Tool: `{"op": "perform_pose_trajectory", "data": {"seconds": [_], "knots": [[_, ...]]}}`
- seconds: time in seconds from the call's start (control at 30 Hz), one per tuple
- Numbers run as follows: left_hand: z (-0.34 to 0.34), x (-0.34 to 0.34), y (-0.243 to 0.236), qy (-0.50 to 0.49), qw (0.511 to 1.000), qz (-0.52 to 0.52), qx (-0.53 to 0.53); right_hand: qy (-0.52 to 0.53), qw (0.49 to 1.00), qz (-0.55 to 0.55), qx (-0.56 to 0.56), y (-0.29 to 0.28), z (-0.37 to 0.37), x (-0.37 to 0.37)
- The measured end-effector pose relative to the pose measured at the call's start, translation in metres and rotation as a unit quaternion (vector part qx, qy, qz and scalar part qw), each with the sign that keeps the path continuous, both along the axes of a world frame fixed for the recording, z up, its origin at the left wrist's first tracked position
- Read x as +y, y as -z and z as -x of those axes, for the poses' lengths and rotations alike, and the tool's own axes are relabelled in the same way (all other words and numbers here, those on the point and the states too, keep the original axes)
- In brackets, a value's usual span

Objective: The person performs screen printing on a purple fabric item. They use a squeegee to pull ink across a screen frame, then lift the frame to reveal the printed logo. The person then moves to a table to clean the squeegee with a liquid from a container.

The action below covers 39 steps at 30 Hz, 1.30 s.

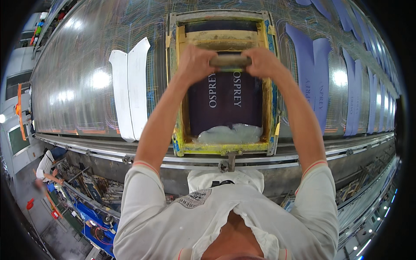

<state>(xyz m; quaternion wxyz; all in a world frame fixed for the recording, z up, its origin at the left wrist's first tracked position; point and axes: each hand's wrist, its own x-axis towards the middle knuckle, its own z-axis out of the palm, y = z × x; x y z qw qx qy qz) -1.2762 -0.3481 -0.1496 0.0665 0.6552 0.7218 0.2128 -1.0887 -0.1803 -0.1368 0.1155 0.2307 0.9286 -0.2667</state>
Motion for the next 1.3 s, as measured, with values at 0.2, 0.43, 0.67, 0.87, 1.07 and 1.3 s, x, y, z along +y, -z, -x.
{"op": "perform_pose_trajectory", "data": {"seconds": [0.2,0.43,0.67,0.87,1.07,1.3], "knots": [[-0.148,-0.173,-0.035,0.001,0.998,0.036,-0.051,-0.099,0.995,-0.023,0.020,-0.043,-0.153,-0.171],[-0.186,-0.347,-0.155,-0.183,0.980,-0.069,-0.049,0.336,0.888,-0.130,0.287,-0.142,-0.205,-0.209],[-0.139,-0.579,-0.142,-0.393,0.823,-0.123,-0.392,0.436,0.850,-0.156,0.251,-0.094,-0.267,-0.356],[-0.097,-0.707,-0.125,-0.321,0.695,-0.256,-0.590,0.479,0.845,-0.128,0.202,-0.161,-0.145,-0.464],[0.015,-0.931,-0.176,-0.148,0.622,-0.238,-0.732,0.329,0.852,-0.077,0.399,-0.290,0.047,-0.712],[0.230,-1.308,-0.246,-0.087,0.551,-0.435,-0.707,0.044,0.864,0.056,0.498,-0.387,0.274,-1.017]]}}
